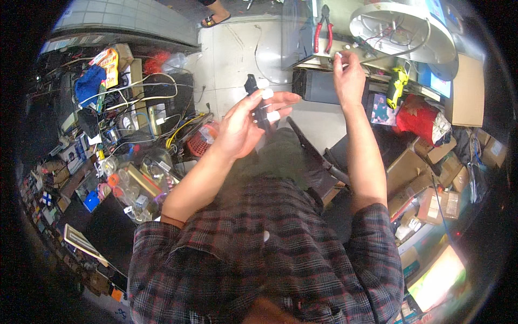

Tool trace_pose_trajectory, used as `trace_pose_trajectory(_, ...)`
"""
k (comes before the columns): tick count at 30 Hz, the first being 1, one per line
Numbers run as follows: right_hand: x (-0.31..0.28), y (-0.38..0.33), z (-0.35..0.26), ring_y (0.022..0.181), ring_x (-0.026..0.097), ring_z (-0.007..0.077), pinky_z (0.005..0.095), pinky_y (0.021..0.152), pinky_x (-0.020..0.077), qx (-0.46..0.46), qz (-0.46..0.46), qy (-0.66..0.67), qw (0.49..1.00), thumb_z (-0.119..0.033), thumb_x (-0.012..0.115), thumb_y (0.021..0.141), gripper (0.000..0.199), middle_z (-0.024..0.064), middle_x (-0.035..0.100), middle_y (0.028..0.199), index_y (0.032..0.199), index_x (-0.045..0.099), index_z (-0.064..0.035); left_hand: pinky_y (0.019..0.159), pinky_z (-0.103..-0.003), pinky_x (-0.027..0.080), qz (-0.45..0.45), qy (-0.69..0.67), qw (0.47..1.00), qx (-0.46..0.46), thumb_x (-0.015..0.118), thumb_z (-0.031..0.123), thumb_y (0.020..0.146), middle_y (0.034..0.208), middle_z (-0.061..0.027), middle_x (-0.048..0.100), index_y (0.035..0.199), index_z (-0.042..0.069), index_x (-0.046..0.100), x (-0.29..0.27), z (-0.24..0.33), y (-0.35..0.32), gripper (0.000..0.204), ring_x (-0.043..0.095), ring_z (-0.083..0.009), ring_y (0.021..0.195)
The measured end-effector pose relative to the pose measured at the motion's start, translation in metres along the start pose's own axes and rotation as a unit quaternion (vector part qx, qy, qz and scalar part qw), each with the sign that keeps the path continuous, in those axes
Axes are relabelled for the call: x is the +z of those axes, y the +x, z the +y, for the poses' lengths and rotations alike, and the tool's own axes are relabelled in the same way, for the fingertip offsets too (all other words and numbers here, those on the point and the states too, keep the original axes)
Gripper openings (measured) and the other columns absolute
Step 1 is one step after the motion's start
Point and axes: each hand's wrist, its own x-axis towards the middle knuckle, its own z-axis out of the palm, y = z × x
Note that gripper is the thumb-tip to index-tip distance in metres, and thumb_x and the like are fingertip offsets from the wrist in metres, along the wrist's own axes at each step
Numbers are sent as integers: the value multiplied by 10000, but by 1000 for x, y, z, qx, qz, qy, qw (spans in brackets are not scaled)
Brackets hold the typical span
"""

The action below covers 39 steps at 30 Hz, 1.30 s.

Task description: The person inserts small white cylindrical components into a black plastic housing. They use pliers to press the components securely into place and then connect wires to the assembly.

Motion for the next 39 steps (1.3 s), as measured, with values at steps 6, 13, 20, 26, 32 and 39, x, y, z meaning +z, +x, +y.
trace_pose_trajectory(6,12,9,-8,810,709,349,452,736,549,-19,-2,-36,999,-247,658,964,263,128,721,851,1143,654,-54,1181,-474,384,6,-52,999,-14,336,388,1086,1410,-319,535,1325,-161,510,1,4,-1,623,522,-390,1348)
trace_pose_trajectory(13,7,9,-15,814,704,343,453,736,542,-21,5,-1,1000,-206,683,946,294,138,720,885,1192,646,-49,1197,-463,381,48,-73,996,-32,324,372,1090,1403,-326,536,1323,-196,483,-1,4,3,634,502,-404,1370)
trace_pose_trajectory(20,-27,-60,-61,731,584,126,281,681,499,23,-26,241,970,-112,691,943,167,46,663,885,1088,684,-29,1184,-534,374,-21,-296,954,-38,372,359,1080,1433,-336,505,1100,-56,636,-14,-1,9,493,432,-458,1411)
trace_pose_trajectory(26,-49,-107,-133,945,603,314,403,844,504,-197,-71,203,956,-88,803,786,311,89,652,1022,1077,694,-93,1204,-557,318,-29,-321,946,-25,393,371,1071,1521,-298,423,990,-15,639,-16,-2,9,464,315,-457,1479)
trace_pose_trajectory(32,-33,-110,-137,984,589,294,397,856,482,-179,-104,184,961,-72,831,774,361,92,644,1068,1104,688,-89,1179,-467,359,44,-183,982,0,349,396,1071,1478,-277,489,1184,-31,626,7,-1,3,522,486,-339,1370)
trace_pose_trajectory(39,-30,-110,-131,978,629,260,348,840,507,-141,-95,303,938,-84,790,830,269,79,691,1081,1085,705,-76,1031,-395,471,71,-62,995,18,364,387,1077,1335,-221,626,1297,-54,580,5,8,-1,538,619,-261,1187)
